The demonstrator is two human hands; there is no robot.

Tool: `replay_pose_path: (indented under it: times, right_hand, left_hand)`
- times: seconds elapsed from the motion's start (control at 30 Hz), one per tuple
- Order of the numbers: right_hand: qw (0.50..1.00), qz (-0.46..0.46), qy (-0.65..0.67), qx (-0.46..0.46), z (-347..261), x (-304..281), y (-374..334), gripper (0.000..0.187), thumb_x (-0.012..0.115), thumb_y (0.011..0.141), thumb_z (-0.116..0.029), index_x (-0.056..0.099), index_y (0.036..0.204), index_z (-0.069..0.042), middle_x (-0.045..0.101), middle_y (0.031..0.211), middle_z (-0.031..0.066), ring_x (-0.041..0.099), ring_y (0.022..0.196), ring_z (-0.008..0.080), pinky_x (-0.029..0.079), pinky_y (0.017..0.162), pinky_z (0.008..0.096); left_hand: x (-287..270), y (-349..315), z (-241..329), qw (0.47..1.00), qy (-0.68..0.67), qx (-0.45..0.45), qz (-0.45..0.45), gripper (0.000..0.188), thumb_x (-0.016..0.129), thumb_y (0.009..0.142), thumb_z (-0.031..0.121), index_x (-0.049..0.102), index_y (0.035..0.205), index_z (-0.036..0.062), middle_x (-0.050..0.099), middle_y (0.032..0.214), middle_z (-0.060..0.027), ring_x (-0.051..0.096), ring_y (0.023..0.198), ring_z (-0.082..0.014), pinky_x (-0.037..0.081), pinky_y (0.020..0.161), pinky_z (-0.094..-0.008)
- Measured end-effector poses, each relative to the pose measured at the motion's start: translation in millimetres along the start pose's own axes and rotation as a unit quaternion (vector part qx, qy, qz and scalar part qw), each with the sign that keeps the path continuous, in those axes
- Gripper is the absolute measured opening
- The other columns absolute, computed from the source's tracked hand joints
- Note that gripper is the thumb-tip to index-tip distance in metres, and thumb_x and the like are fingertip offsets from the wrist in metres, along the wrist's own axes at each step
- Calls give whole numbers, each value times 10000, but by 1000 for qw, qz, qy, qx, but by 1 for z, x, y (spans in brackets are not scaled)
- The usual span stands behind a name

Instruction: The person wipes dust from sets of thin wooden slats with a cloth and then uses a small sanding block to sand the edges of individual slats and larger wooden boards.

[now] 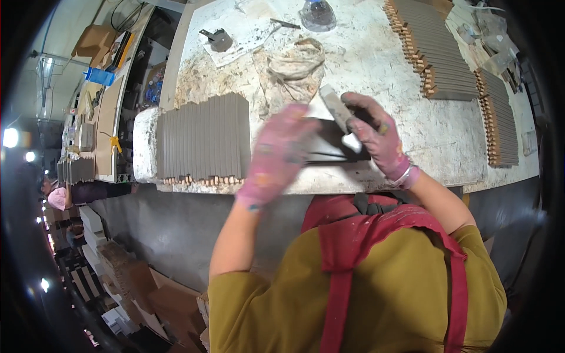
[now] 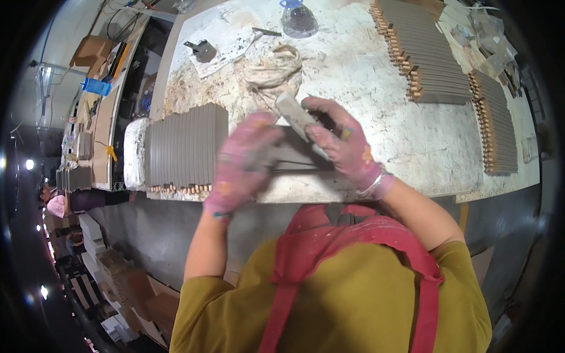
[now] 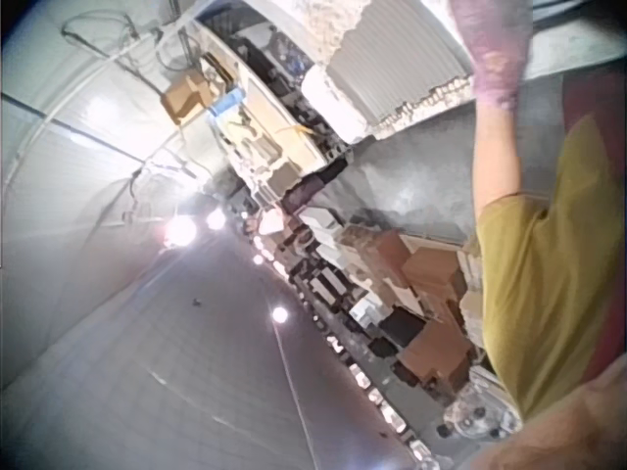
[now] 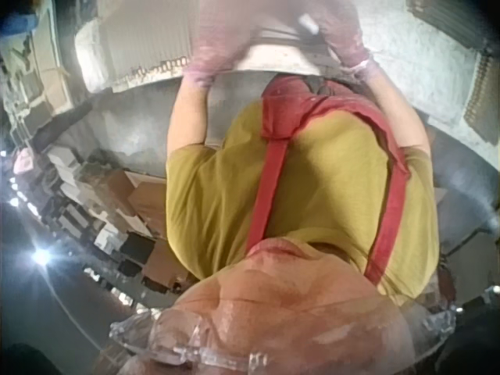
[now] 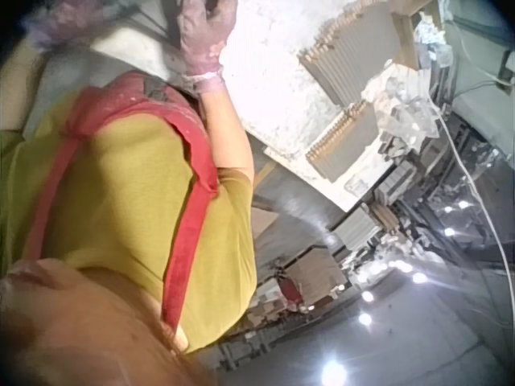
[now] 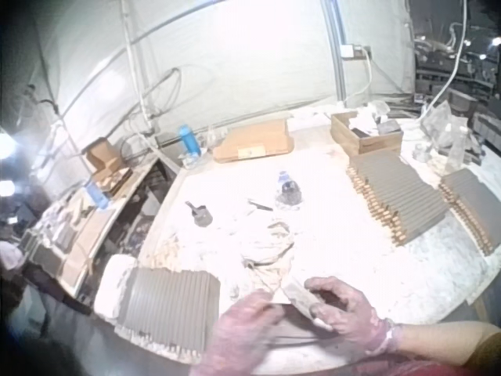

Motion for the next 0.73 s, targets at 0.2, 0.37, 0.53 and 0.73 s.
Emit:
replay_pose_path:
  times: [0.2,0.37,0.53,0.73]
  right_hand:
    - [997,-54,-46,31,14,22,4,514,639,925,-322,526,1297,14,601,1200,97,563,1096,181,436,977,315]
    - [997,-23,-70,8,14,26,0,463,668,906,-239,546,1278,8,595,1128,107,583,1026,184,461,917,307]
    - [994,-19,-105,8,14,30,0,452,689,890,-216,549,1271,-17,605,1077,112,607,964,202,480,861,317]
    - [996,-24,-86,1,17,25,3,450,694,883,-180,553,1284,-34,592,1104,96,589,950,207,463,847,295]
  left_hand:
    - [-72,-10,-139,955,-82,-234,164,258,634,794,63,678,1048,52,646,1127,-122,623,1039,-293,482,910,-360]
    - [-56,63,-215,959,27,-245,140,237,647,850,159,675,1079,100,652,1086,-102,630,1000,-311,490,875,-375]
    - [-7,99,-320,909,247,-336,0,227,558,896,226,663,1010,61,688,992,-181,666,941,-369,529,810,-459]
    - [21,115,-356,917,318,-240,0,260,526,939,279,625,895,42,705,836,-188,698,801,-356,544,689,-473]
Point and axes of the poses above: each hand's wrist, its own y-axis towards the middle knuckle, its own x-axis out of the palm, z = x × y, the point moved 1 cm from there along y, towards the middle knuckle
